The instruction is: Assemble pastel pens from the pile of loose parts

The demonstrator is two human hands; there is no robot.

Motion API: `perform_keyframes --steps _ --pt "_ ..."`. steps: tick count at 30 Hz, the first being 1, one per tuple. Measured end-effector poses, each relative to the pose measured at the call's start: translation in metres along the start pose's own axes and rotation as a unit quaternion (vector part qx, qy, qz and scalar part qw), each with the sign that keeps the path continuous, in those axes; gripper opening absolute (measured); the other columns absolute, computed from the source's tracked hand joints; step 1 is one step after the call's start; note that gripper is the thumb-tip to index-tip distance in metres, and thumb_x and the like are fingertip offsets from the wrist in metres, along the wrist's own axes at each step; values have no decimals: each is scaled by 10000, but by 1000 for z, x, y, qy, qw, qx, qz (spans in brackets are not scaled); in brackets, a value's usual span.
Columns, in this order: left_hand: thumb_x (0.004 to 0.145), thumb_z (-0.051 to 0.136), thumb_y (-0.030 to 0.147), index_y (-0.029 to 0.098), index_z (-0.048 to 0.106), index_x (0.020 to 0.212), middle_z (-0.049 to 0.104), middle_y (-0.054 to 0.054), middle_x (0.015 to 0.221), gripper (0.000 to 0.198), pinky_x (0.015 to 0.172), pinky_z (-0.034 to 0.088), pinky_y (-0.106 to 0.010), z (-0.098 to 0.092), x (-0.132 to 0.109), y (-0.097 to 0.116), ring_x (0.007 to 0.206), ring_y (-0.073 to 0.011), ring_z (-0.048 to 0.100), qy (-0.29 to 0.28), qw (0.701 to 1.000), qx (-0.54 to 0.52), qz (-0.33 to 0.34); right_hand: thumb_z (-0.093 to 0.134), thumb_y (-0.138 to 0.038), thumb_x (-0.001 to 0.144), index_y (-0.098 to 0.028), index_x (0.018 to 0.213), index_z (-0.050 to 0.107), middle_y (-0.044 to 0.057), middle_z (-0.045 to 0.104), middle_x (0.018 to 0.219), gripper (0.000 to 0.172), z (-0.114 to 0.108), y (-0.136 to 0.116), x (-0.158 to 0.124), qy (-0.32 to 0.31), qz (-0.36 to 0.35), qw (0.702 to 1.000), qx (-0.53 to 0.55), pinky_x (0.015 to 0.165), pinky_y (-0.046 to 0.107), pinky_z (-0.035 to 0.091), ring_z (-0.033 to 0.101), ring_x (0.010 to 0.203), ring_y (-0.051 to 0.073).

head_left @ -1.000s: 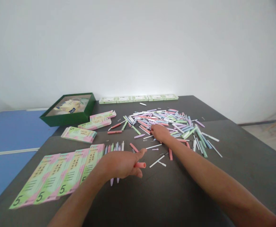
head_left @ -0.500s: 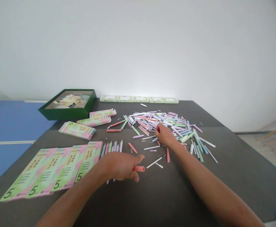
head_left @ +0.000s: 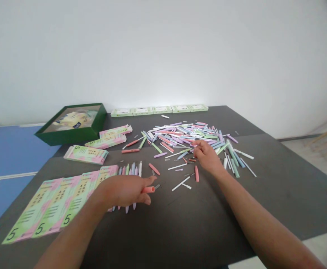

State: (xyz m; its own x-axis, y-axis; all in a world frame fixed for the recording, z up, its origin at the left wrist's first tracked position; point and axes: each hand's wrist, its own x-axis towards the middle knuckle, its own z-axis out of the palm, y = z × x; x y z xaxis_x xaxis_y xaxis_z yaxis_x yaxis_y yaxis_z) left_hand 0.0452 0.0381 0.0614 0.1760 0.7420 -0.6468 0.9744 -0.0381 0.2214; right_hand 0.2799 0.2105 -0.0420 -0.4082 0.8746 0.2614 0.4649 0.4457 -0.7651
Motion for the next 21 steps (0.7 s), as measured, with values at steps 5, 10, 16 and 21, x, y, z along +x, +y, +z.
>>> perform_keyframes --steps 5,10,16,21 --pt "838 483 426 221 237 1448 667 -91 1111 688 702 440 -310 -7 0 -5 910 -270 629 -21 999 8 -24 410 -185 842 -183 1051 463 -18 612 716 216 9 -25 -16 -112 -39 993 20 607 249 367 536 627 134" --pt "822 500 411 192 256 1442 667 -86 1106 701 691 433 -283 -7 3 -5 908 -253 623 -27 999 22 -20 490 -197 839 -186 847 548 7 611 764 60 30 -59 -43 -217 -99 967 -90 604 235 333 535 693 132" --pt "808 488 428 198 362 1377 693 -52 951 626 574 399 -249 -5 5 -7 776 -221 621 -11 999 43 17 418 -240 901 -185 971 561 60 588 938 168 67 -81 -65 -278 -154 925 -209 677 275 382 569 823 174" --pt "788 511 394 228 454 1274 678 -5 785 518 487 343 -241 -5 2 0 644 -195 606 -5 999 30 31 446 -128 848 -159 1004 551 98 577 995 190 91 -86 -76 -338 -201 888 -238 774 309 422 571 909 204"
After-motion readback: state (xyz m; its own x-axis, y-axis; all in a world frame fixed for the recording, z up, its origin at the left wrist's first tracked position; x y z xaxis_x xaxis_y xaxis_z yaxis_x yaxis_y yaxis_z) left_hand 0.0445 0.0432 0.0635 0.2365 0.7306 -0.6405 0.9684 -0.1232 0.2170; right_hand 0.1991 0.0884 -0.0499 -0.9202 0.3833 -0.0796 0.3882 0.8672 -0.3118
